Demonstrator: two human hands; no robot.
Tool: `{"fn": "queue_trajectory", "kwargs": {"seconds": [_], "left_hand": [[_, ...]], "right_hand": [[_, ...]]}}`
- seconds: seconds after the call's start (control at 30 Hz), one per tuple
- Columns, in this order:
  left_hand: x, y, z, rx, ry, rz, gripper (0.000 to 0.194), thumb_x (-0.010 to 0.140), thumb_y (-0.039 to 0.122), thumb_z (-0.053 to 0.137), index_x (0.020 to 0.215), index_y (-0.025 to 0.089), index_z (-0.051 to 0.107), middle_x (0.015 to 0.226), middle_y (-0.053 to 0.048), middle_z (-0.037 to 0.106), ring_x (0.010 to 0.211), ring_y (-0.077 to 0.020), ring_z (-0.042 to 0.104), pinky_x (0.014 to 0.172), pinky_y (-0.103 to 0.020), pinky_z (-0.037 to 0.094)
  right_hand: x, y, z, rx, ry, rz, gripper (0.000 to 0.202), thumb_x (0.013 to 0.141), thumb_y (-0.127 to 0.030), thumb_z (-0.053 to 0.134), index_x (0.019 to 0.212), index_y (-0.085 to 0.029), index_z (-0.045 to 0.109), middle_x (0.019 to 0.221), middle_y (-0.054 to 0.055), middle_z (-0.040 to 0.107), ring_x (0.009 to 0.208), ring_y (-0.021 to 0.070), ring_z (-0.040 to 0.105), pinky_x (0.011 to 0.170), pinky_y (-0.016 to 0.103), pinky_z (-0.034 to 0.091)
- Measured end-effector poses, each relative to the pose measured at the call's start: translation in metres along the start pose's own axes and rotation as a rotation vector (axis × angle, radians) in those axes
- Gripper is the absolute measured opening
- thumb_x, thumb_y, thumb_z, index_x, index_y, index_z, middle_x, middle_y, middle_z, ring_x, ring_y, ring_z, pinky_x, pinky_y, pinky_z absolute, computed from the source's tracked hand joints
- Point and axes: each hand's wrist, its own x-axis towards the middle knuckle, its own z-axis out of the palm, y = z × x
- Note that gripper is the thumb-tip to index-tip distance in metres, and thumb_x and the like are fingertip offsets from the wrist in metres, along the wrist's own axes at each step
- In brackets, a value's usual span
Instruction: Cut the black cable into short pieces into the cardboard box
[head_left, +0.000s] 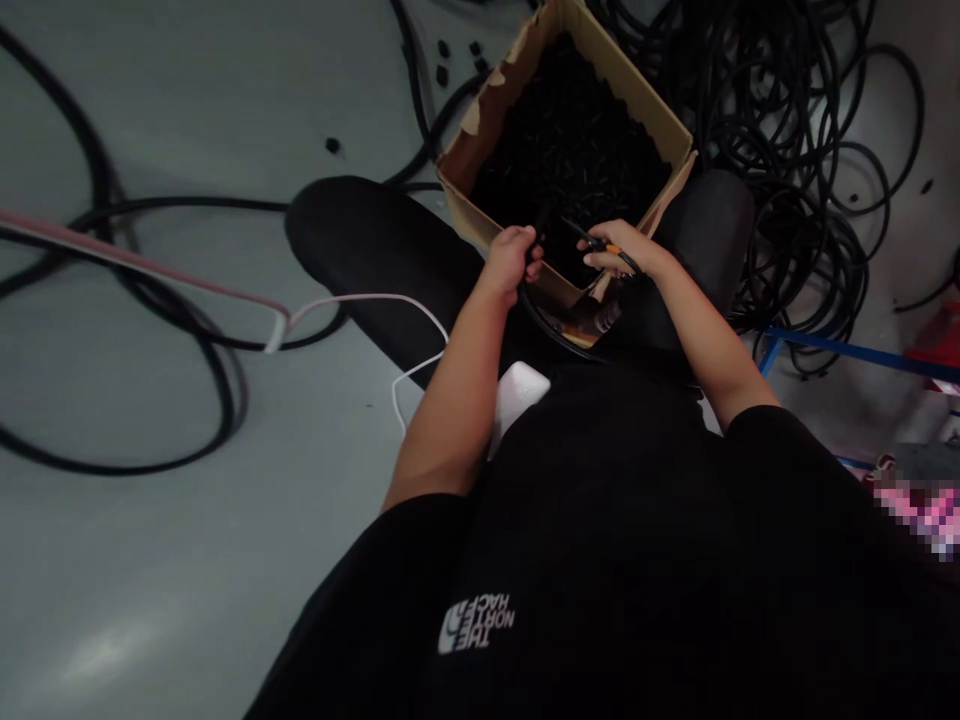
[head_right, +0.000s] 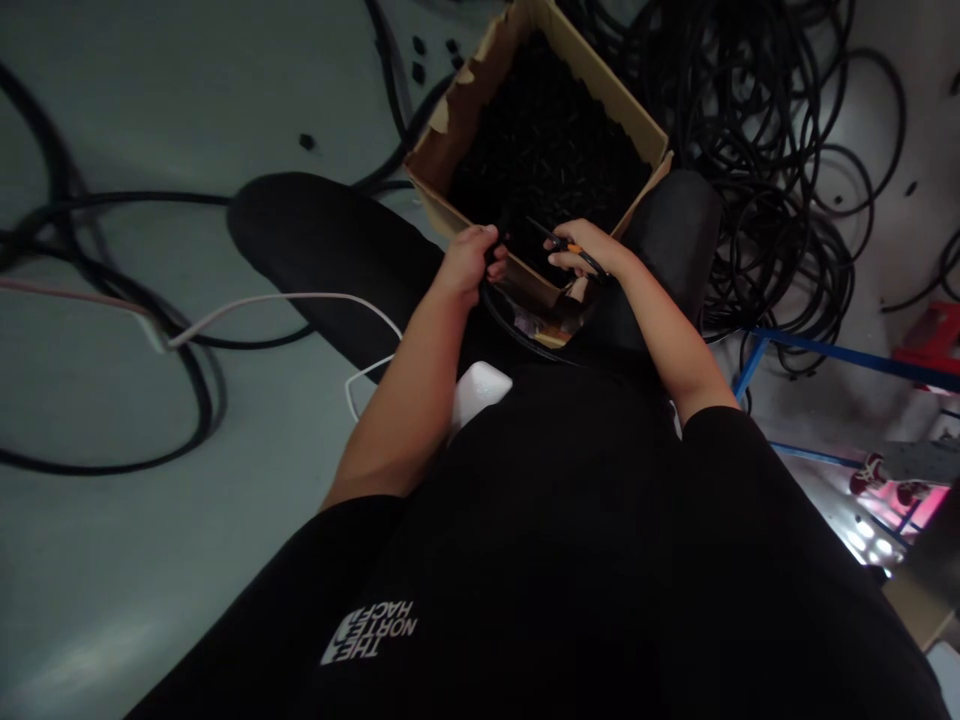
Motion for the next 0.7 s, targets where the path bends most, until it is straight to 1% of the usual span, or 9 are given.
{"fn": "queue_trajectory", "kwargs": {"seconds": [0.07,0.13,0.2,0.27,0.3,0.4,0.47,0.57,0.7], "left_hand": [[0.006,-0.003,-0.002,-0.010,0.018,0.029,0.047,0.114,0.053,0.091,0.101,0.026,0.055,0.072,0.007,0.054,0.048,-0.0075,0.044,0.044,-0.018,0.032],[0.010,-0.006,-0.001,-0.017,0.031,0.047,0.043,0.114,0.047,0.090,0.103,0.026,0.055,0.074,0.006,0.058,0.051,-0.0086,0.050,0.047,-0.018,0.036],[0.012,-0.010,0.003,-0.026,0.032,0.057,0.034,0.113,0.039,0.088,0.107,0.026,0.057,0.077,0.005,0.063,0.055,-0.0108,0.057,0.050,-0.019,0.042],[0.012,-0.013,0.007,-0.008,-0.003,0.068,0.026,0.111,0.033,0.085,0.113,0.025,0.061,0.080,0.004,0.067,0.058,-0.0127,0.062,0.054,-0.020,0.046],[0.012,-0.016,0.009,0.021,-0.032,0.078,0.024,0.110,0.031,0.085,0.114,0.025,0.063,0.082,0.003,0.069,0.059,-0.0131,0.063,0.055,-0.021,0.047],[0.014,-0.024,0.011,0.134,-0.114,0.117,0.030,0.104,0.031,0.091,0.110,0.024,0.063,0.086,0.001,0.074,0.059,-0.0127,0.062,0.056,-0.021,0.045],[0.018,-0.030,0.010,0.172,-0.138,0.151,0.037,0.101,0.033,0.096,0.106,0.024,0.060,0.085,0.000,0.076,0.058,-0.0121,0.059,0.055,-0.021,0.043],[0.026,-0.036,0.005,0.193,-0.109,0.208,0.044,0.097,0.037,0.101,0.103,0.025,0.059,0.080,0.000,0.074,0.059,-0.0129,0.057,0.057,-0.022,0.043],[0.030,-0.034,0.003,0.274,-0.029,0.265,0.046,0.094,0.037,0.104,0.100,0.025,0.060,0.077,0.001,0.070,0.070,-0.0171,0.064,0.068,-0.026,0.053]], "right_hand": [[0.002,0.005,0.002,0.043,0.011,-0.011,0.021,0.112,-0.012,0.085,0.129,-0.015,0.072,0.081,-0.005,0.072,0.059,0.0101,0.063,0.055,0.018,0.052],[0.006,0.011,0.005,0.081,0.031,-0.019,0.023,0.112,-0.013,0.084,0.131,-0.016,0.070,0.089,-0.004,0.073,0.065,0.0108,0.068,0.060,0.019,0.056],[0.011,0.016,0.007,0.100,0.038,-0.045,0.024,0.111,-0.012,0.084,0.129,-0.017,0.070,0.096,-0.002,0.074,0.075,0.0114,0.072,0.068,0.018,0.061],[0.017,0.018,0.009,0.087,0.021,-0.072,0.023,0.109,-0.012,0.085,0.124,-0.019,0.069,0.098,-0.002,0.074,0.082,0.0116,0.074,0.074,0.018,0.063],[0.019,0.018,0.010,0.071,0.010,-0.074,0.023,0.108,-0.013,0.086,0.120,-0.020,0.068,0.097,-0.002,0.074,0.083,0.0119,0.074,0.075,0.018,0.063],[0.022,0.016,0.012,0.019,-0.005,-0.043,0.024,0.108,-0.015,0.087,0.112,-0.021,0.064,0.093,-0.003,0.072,0.081,0.0133,0.073,0.071,0.019,0.059],[0.022,0.013,0.012,-0.012,-0.005,-0.027,0.026,0.107,-0.015,0.087,0.109,-0.022,0.062,0.089,-0.004,0.070,0.077,0.0131,0.071,0.067,0.020,0.056],[0.019,0.009,0.010,-0.071,-0.015,-0.034,0.026,0.106,-0.017,0.088,0.107,-0.022,0.063,0.084,-0.006,0.067,0.072,0.0122,0.067,0.065,0.020,0.052],[0.014,0.001,0.008,-0.234,0.024,-0.076,0.025,0.103,-0.025,0.090,0.103,-0.022,0.066,0.082,-0.005,0.069,0.077,0.0144,0.067,0.070,0.021,0.051]]}}
